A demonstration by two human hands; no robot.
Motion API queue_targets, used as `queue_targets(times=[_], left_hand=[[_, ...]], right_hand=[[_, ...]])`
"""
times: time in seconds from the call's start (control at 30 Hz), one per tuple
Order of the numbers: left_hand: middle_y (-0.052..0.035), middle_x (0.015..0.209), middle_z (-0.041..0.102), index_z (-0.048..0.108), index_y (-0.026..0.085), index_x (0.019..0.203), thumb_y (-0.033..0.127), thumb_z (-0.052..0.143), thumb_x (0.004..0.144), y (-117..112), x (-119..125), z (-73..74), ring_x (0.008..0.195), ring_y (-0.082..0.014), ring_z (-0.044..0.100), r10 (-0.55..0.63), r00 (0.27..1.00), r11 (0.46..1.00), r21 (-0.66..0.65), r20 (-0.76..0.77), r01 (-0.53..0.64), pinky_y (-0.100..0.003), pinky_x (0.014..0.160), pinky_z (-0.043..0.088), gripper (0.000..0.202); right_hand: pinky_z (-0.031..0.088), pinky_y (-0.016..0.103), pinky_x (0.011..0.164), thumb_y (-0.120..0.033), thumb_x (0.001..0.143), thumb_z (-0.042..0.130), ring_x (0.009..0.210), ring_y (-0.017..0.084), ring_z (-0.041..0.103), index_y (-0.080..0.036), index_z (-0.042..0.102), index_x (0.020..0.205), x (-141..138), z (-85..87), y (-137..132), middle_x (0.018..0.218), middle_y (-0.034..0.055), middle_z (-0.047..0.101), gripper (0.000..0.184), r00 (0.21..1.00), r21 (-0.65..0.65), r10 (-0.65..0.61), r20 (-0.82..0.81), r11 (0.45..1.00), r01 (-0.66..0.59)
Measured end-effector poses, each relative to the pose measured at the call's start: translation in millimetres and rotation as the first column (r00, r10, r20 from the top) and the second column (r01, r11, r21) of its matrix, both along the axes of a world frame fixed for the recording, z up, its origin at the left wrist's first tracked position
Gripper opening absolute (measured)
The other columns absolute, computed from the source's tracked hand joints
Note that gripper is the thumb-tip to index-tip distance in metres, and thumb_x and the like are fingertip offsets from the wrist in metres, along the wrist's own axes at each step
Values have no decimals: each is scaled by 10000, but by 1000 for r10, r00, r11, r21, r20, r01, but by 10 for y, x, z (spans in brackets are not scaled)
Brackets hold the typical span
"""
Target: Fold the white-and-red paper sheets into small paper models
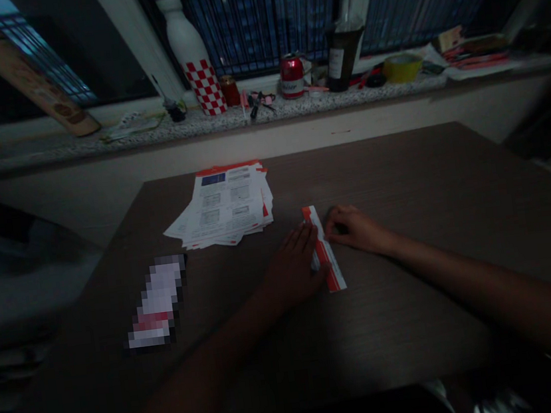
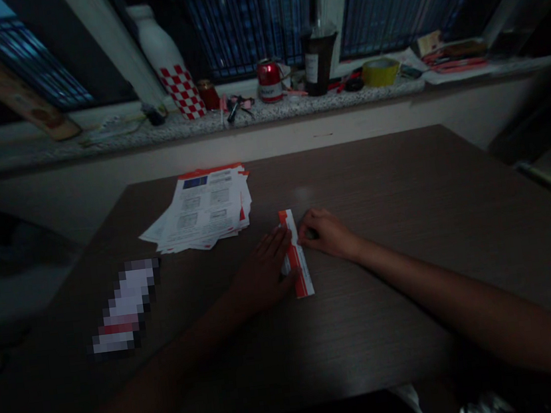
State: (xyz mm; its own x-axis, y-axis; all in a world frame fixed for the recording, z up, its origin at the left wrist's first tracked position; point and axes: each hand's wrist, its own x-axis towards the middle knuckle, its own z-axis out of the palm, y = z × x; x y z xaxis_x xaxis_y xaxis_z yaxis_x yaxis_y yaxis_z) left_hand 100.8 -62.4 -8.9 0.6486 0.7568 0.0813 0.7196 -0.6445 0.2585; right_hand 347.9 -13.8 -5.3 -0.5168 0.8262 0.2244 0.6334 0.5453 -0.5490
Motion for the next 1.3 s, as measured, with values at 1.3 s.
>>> queue_targets(times=[1.3], left_hand=[[-187, 1771, 230, 261, 79, 1688, 594, 451, 1060, 6, -22, -41, 1661, -304, 181, -11, 1000, 999, 34, 12, 11, -482, 1355, 210, 834]], right_hand=[[434, 473, 1023, -320, 843, 891, 1214, 309, 555, -265, 729, 918, 102, 90, -872, 1246, 63, 626, 187, 997, -67, 71, 32, 995, -69]])
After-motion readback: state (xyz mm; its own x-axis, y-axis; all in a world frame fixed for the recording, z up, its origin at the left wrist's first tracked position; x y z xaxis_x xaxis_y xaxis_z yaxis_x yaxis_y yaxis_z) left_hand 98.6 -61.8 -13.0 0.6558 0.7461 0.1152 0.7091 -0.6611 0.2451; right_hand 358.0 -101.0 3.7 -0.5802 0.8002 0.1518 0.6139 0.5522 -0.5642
